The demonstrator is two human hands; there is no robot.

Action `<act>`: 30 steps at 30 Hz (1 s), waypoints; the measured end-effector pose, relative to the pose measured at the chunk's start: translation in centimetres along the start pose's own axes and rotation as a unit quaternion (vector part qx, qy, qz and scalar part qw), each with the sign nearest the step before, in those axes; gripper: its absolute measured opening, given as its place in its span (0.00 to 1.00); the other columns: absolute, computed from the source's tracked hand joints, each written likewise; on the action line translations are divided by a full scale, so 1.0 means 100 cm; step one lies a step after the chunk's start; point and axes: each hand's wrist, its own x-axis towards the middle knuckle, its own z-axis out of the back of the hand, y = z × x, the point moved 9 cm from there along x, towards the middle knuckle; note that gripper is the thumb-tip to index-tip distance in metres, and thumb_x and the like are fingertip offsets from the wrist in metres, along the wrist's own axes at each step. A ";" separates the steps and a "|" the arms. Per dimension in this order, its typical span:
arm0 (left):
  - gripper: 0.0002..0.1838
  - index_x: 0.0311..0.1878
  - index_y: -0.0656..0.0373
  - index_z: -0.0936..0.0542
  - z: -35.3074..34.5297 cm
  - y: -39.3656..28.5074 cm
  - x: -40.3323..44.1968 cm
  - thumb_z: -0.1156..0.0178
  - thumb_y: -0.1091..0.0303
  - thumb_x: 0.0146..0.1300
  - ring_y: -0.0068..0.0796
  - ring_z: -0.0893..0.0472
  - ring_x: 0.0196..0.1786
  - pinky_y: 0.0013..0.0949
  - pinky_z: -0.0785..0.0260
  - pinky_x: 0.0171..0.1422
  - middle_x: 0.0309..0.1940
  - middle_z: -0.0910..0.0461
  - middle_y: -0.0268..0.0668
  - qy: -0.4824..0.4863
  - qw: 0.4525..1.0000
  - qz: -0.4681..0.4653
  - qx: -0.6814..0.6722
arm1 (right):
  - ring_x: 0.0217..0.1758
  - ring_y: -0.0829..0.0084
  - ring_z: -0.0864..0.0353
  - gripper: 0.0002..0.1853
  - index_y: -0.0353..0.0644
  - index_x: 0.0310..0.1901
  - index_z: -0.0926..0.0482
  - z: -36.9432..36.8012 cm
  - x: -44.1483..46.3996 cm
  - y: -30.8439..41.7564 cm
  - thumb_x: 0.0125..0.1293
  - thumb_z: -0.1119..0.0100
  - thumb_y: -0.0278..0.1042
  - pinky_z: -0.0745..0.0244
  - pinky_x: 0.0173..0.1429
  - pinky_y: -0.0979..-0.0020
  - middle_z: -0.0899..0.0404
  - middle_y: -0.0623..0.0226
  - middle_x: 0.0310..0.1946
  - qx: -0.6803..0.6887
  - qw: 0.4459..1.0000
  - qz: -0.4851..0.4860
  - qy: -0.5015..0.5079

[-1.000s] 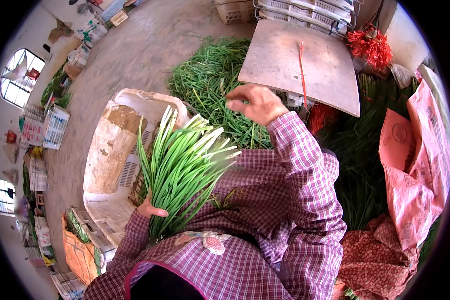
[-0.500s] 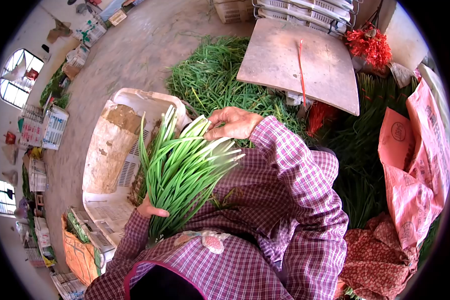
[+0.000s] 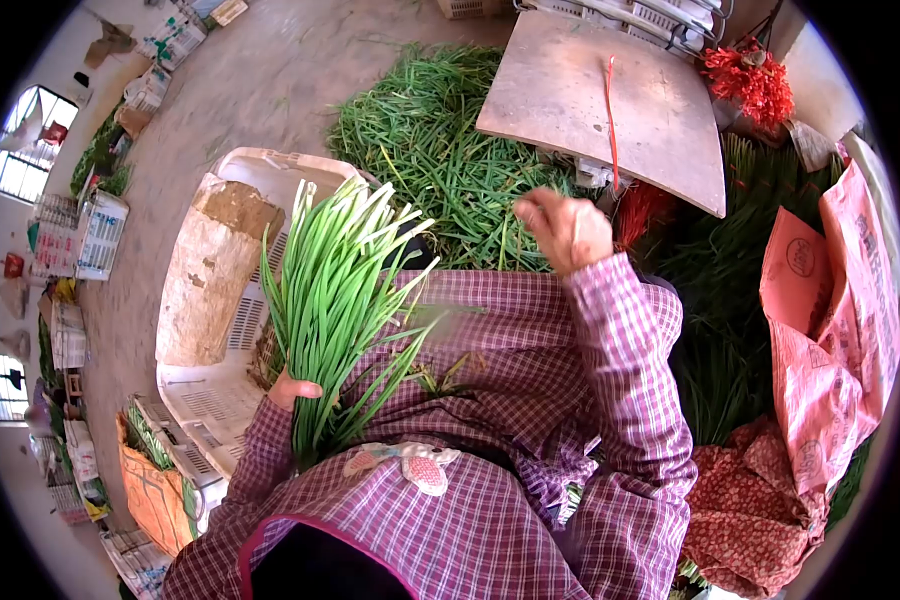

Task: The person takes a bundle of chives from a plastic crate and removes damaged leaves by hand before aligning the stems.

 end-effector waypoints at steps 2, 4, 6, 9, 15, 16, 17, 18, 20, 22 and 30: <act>0.53 0.71 0.63 0.41 0.003 0.008 0.002 0.25 0.70 0.37 0.39 0.24 0.59 0.44 0.29 0.64 0.58 0.26 0.45 0.007 1.000 0.011 -0.023 | 0.23 0.69 0.17 0.19 0.40 0.43 0.17 -0.052 -0.048 0.021 0.70 0.45 0.49 0.20 0.26 0.68 0.15 0.54 0.31 0.183 0.961 -0.059 0.198; 0.50 0.70 0.64 0.39 0.004 0.013 0.005 0.28 0.71 0.39 0.39 0.22 0.57 0.44 0.28 0.63 0.56 0.24 0.45 0.014 0.999 0.012 -0.046 | 0.18 0.71 0.20 0.15 0.37 0.43 0.18 -0.090 -0.086 0.048 0.70 0.44 0.42 0.24 0.21 0.70 0.16 0.52 0.28 0.256 0.918 -0.051 0.297; 0.46 0.67 0.65 0.36 -0.009 0.001 0.007 0.30 0.72 0.39 0.41 0.18 0.46 0.45 0.22 0.49 0.48 0.21 0.47 0.030 0.998 -0.003 -0.058 | 0.17 0.74 0.21 0.14 0.34 0.42 0.18 -0.094 -0.076 0.052 0.70 0.43 0.38 0.24 0.23 0.73 0.17 0.57 0.25 0.223 0.962 0.048 0.151; 0.42 0.65 0.66 0.34 -0.031 -0.018 0.005 0.32 0.73 0.40 0.43 0.16 0.35 0.46 0.18 0.35 0.42 0.19 0.49 0.047 0.996 -0.020 -0.079 | 0.22 0.70 0.19 0.18 0.32 0.43 0.19 -0.093 -0.055 0.060 0.67 0.39 0.43 0.22 0.29 0.69 0.17 0.58 0.25 0.229 0.962 -0.010 0.149; 0.35 0.60 0.67 0.30 -0.032 -0.019 0.003 0.34 0.74 0.42 0.45 0.16 0.29 0.47 0.19 0.31 0.38 0.19 0.51 0.064 0.991 -0.017 -0.118 | 0.22 0.70 0.21 0.10 0.40 0.33 0.17 -0.103 -0.028 0.081 0.66 0.41 0.37 0.21 0.29 0.69 0.17 0.61 0.25 0.251 0.959 0.001 0.133; 0.33 0.58 0.68 0.29 -0.031 -0.018 0.002 0.35 0.74 0.43 0.44 0.16 0.30 0.46 0.19 0.32 0.37 0.19 0.50 0.088 0.989 -0.021 -0.115 | 0.18 0.73 0.24 0.09 0.41 0.29 0.18 -0.090 -0.022 0.074 0.65 0.41 0.34 0.23 0.24 0.71 0.18 0.64 0.22 0.228 0.972 0.035 0.048; 0.32 0.57 0.69 0.27 -0.032 -0.016 0.001 0.35 0.73 0.44 0.43 0.16 0.31 0.46 0.19 0.33 0.36 0.18 0.49 0.114 0.987 -0.025 -0.112 | 0.18 0.74 0.24 0.09 0.42 0.28 0.18 -0.070 -0.017 0.063 0.65 0.40 0.33 0.26 0.21 0.72 0.18 0.65 0.23 0.181 0.978 0.076 -0.064; 0.32 0.57 0.69 0.27 -0.032 -0.015 -0.002 0.35 0.73 0.44 0.43 0.16 0.31 0.46 0.19 0.33 0.36 0.18 0.49 0.114 0.987 -0.024 -0.114 | 0.19 0.74 0.23 0.09 0.43 0.30 0.18 -0.054 -0.013 0.046 0.65 0.40 0.36 0.24 0.22 0.71 0.18 0.66 0.24 0.076 0.988 0.066 -0.117; 0.29 0.54 0.69 0.26 -0.032 -0.014 -0.004 0.36 0.70 0.46 0.41 0.17 0.32 0.44 0.20 0.36 0.35 0.18 0.48 0.103 0.983 -0.013 -0.149 | 0.23 0.73 0.18 0.14 0.43 0.36 0.18 -0.016 -0.015 0.023 0.68 0.42 0.46 0.21 0.27 0.70 0.16 0.61 0.27 -0.050 0.991 -0.043 -0.118; 0.29 0.54 0.69 0.26 -0.032 -0.014 -0.004 0.35 0.69 0.46 0.40 0.17 0.32 0.42 0.21 0.37 0.34 0.18 0.48 0.100 0.985 -0.017 -0.139 | 0.24 0.71 0.17 0.19 0.38 0.39 0.20 -0.007 -0.029 0.022 0.70 0.46 0.49 0.20 0.28 0.68 0.15 0.58 0.30 -0.020 0.997 -0.014 -0.076; 0.29 0.53 0.69 0.27 -0.039 -0.019 -0.003 0.35 0.67 0.47 0.37 0.20 0.30 0.39 0.26 0.34 0.31 0.21 0.46 0.074 0.991 -0.009 -0.107 | 0.30 0.72 0.15 0.42 0.32 0.65 0.35 -0.178 -0.140 0.089 0.67 0.52 0.67 0.19 0.28 0.73 0.19 0.49 0.46 0.410 0.795 -0.164 0.415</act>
